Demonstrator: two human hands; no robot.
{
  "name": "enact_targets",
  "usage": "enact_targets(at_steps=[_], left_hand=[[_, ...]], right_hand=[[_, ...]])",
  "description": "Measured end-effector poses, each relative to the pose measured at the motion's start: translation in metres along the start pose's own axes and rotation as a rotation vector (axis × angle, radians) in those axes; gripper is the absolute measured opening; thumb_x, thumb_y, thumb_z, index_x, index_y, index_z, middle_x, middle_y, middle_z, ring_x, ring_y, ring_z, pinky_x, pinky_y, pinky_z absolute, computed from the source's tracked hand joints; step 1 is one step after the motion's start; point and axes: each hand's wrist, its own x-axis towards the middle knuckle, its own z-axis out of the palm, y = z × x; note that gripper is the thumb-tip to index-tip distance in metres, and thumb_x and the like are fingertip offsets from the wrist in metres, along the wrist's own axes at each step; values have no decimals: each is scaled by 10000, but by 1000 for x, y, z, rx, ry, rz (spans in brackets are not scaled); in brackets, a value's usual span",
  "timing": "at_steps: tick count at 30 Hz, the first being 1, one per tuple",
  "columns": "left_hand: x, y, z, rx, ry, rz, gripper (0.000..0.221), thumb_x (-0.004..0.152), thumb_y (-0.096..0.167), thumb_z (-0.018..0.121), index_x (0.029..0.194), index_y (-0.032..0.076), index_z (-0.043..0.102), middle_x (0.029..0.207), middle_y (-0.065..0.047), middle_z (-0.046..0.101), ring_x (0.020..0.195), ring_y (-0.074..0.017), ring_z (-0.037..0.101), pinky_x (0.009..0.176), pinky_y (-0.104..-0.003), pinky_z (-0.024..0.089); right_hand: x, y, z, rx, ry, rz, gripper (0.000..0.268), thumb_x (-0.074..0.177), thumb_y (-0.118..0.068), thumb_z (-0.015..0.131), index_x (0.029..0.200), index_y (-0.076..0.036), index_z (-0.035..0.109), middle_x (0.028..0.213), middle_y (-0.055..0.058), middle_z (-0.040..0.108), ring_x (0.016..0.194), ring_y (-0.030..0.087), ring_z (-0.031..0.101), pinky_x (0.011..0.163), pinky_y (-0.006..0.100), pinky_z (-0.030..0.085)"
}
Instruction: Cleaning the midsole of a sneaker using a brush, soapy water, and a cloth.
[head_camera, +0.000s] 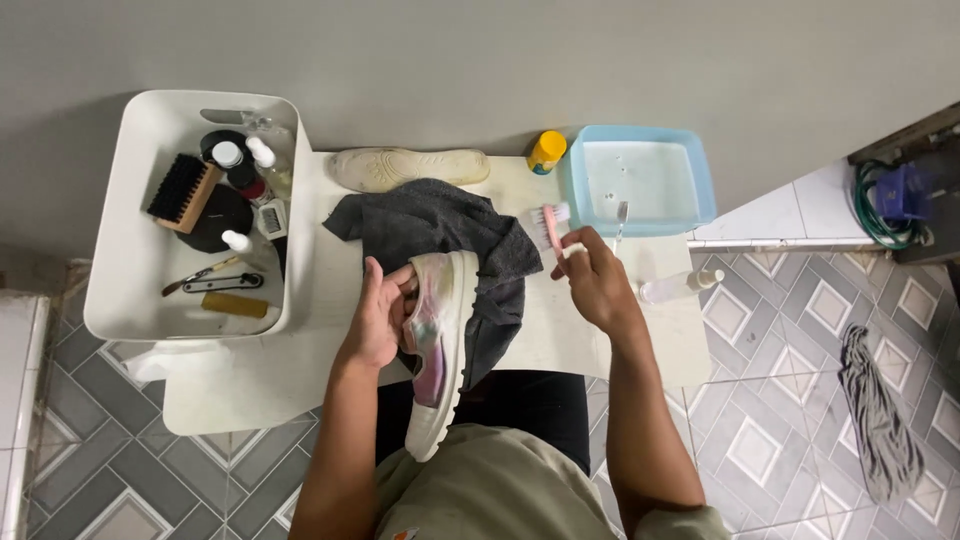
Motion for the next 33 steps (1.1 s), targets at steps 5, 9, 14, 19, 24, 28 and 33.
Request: enact_targets(at_steps=[5,9,14,19,24,28,33], left_hand=[[5,-1,0,30,39,-24,1019,903,838,322,1390,-22,570,848,-202,729,536,-249,699,350,-317,531],[14,-11,-4,34,38,-29,1019,916,833,295,1379,-30,576,821,-214,723,510,-269,699,331,-342,536],[15,-14,-5,24,46,-20,1019,929,820,303,1390,-52,559,933,-203,732,558,-260,711,317,-356,544],[7,-12,-10,45,66,14,1022,936,814,278,1418,-48,541,1030,-215,729,629,-277,734,363,-359,580],[1,-10,-11,62,68,35,1068,915,844,259,1442,-48,517,1065,-150,721,685,-244,744,454,-366,621],[1,-10,-17,34,72,45,1048,929,826,263,1454,-47,507,1086,-181,716,733,-282,753,493,-389,630],[9,-19,-34,-12,35,75,1063,918,821,229,1440,-53,533,1169,-217,702,895,-333,741,720,-428,630]], right_hand=[[-3,71,-5,136,68,84,289,995,-93,429,1283,-97,447,1086,190,690,1036,345,616,895,477,492],[-10,83,-15,67,373,-34,173,1011,34,449,1161,9,368,1060,267,570,852,363,624,719,502,505],[45,126,-13,41,600,-190,216,1031,25,446,1228,8,358,1054,290,602,799,400,672,670,487,531],[67,130,-3,-10,655,-184,199,1041,20,455,1227,47,390,1050,310,638,906,470,700,710,518,561],[64,146,6,-48,660,-211,281,1006,59,494,1281,55,436,1140,288,604,1034,485,675,812,536,576],[22,104,-1,-193,696,-212,457,958,38,595,1371,64,403,1246,303,494,1161,546,577,954,609,527],[-48,12,-22,-71,525,-423,401,910,33,669,1287,64,538,1112,249,552,1020,466,684,841,470,603]])
